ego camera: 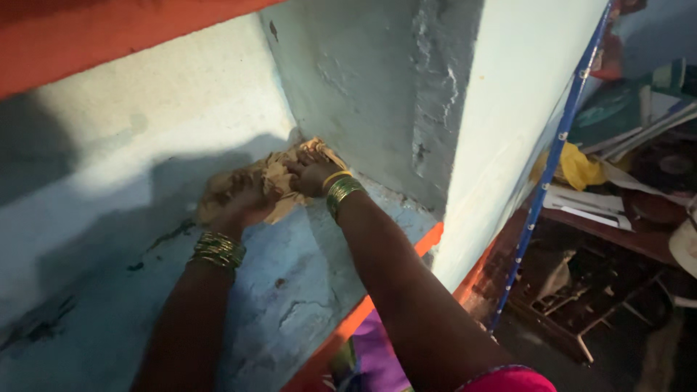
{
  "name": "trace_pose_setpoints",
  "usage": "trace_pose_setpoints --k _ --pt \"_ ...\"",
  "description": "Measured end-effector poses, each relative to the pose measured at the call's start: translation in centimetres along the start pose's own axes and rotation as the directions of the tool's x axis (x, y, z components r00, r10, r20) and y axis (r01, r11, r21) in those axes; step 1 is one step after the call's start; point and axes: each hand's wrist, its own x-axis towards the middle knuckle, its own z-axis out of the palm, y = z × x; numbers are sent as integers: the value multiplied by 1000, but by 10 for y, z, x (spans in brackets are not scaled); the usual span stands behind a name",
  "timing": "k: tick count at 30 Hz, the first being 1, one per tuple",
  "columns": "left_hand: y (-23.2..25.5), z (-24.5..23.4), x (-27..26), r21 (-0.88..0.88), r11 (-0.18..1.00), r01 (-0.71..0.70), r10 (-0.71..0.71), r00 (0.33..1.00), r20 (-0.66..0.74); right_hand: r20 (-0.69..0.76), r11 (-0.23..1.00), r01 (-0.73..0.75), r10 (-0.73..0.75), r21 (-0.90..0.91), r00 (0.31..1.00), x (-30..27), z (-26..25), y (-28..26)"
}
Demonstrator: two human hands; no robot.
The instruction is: The person dips a cloth into a bucket of water, wrings it out, and wipes a blue-painted ledge. Then the person wipes the cover of a book with the same cloth.
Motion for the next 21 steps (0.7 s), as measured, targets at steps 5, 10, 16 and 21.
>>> trace_pose_setpoints --k 5,10,16,21 --pt "-6 16 2 481 828 -287 299 953 54 -90 995 -95 92 -31 992 -48 -22 -16" --pt "31 31 -17 207 925 -318 320 947 21 -189 998 -63 58 -20 980 -121 -43 -17" --pt "108 -2 -100 162 887 -434 423 901 99 -238 974 -217 227 68 944 -209 -51 -26" --pt "157 -35 -182 -14 949 -316 312 928 205 -229 909 -417 404 -10 886 -276 -57 -54"
